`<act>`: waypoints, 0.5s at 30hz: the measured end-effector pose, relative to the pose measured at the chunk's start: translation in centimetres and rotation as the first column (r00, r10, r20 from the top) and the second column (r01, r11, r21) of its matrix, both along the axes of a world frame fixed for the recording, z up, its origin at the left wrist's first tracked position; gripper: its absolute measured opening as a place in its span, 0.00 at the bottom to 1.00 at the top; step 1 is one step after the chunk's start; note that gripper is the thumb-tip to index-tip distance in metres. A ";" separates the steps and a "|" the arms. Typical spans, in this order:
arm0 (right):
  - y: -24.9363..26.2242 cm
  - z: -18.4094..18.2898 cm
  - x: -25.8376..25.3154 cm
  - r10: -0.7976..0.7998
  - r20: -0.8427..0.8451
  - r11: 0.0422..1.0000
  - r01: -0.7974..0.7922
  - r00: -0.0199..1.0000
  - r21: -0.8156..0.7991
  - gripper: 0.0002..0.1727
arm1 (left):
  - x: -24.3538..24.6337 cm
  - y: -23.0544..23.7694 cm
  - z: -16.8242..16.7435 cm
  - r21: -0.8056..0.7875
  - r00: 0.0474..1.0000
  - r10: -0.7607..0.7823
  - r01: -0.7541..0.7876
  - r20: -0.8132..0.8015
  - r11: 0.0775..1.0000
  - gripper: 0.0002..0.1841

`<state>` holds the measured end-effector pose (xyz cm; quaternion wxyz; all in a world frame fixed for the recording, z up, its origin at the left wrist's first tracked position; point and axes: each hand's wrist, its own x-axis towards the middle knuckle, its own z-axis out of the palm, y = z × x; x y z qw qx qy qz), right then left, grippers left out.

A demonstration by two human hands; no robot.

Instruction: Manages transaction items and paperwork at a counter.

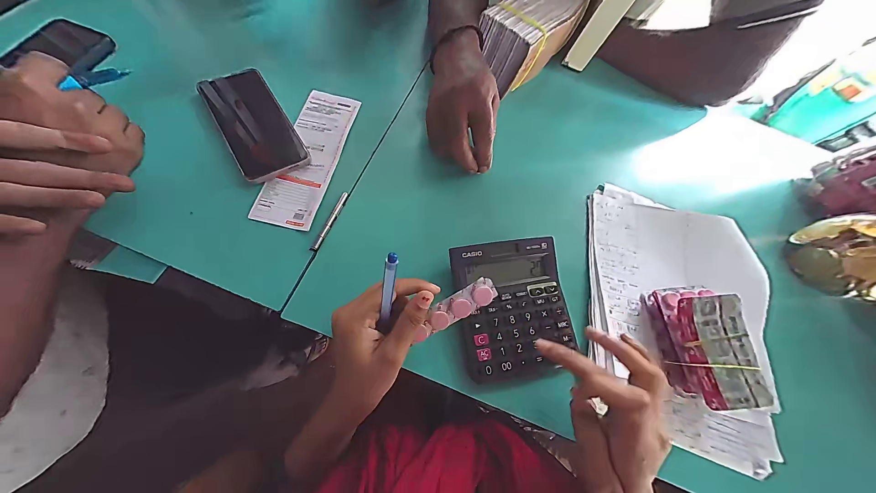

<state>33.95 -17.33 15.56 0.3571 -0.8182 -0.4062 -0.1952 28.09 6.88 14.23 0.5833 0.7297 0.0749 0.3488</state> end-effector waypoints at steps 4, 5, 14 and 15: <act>0.8 -0.1 -0.5 0.095 0.045 0.994 -0.093 0.994 -0.052 0.09 | 0.0 -0.1 0.1 -0.009 1.000 -0.007 0.006 -0.008 1.000 0.13; 0.9 -0.2 -0.4 0.097 0.052 0.993 -0.093 0.994 -0.071 0.09 | 0.0 -0.1 0.1 -0.020 1.000 -0.022 0.022 -0.004 1.000 0.14; 1.2 0.0 0.2 -0.004 -0.029 0.991 0.000 1.000 -0.137 0.12 | 0.0 0.4 -0.4 -0.070 0.996 -0.066 0.069 0.052 0.995 0.13; 1.1 0.1 0.2 -0.011 -0.029 0.989 0.006 1.000 -0.144 0.12 | 0.1 0.4 -0.5 -0.061 0.996 -0.065 0.068 0.058 0.996 0.13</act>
